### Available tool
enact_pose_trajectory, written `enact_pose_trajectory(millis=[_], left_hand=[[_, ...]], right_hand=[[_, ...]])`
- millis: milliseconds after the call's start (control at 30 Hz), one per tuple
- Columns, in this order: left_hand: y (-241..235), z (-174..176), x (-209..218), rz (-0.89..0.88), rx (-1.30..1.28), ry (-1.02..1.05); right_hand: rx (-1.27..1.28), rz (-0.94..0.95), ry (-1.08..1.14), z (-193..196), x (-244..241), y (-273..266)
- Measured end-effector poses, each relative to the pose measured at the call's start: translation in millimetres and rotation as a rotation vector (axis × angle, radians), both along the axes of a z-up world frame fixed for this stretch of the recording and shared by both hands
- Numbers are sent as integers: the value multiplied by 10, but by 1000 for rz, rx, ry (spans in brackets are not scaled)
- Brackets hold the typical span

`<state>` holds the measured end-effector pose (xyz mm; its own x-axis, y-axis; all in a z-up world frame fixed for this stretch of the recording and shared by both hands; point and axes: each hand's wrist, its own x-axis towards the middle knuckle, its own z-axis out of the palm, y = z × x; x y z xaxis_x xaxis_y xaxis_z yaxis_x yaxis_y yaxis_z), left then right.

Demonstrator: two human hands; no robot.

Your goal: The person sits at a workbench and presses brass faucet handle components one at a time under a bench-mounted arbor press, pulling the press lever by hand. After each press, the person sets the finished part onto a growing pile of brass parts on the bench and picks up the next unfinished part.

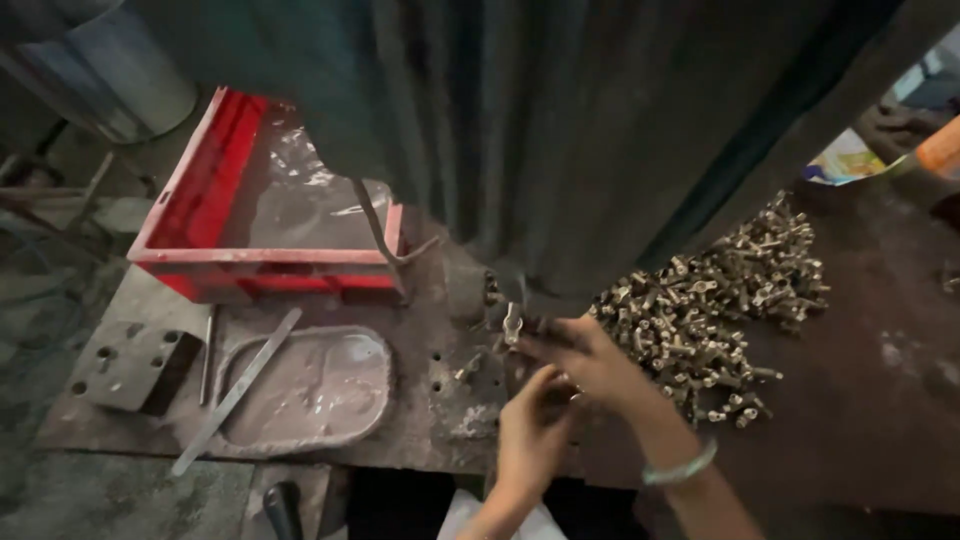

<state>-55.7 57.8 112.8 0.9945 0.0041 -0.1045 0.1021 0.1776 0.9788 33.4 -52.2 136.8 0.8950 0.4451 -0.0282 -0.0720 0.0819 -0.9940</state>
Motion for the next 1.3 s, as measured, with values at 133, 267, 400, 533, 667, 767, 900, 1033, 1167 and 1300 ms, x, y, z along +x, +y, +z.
enact_pose_trajectory(millis=[133,267,400,533,667,767,900,1033,1167,1300], left_hand=[[478,92,-441,-53,-575,477],[672,420,-622,-203,-565,346],[980,545,-479,206,733,-932],[1062,124,-378,-20,1135,-1038],[1026,447,-579,115,981,-667],[1030,563,-455,134,986,-588],[995,48,-262,26,1377,-439],[434,-148,-78,73,1332,-549],[72,-351,-212,-65,1407,-701],[428,-113,-520,-182,929,-491]], right_hand=[[-283,0,237,365,174,-26],[-166,201,7,276,242,-75],[-163,247,-52,310,245,-47],[-115,221,-106,367,242,-22],[-116,225,-51,253,180,-19],[-122,222,-94,296,235,-2],[-144,185,-68,317,136,0],[-179,148,-145,351,110,9],[-103,11,-43,193,-163,157],[-72,-371,-191,130,-436,456]])
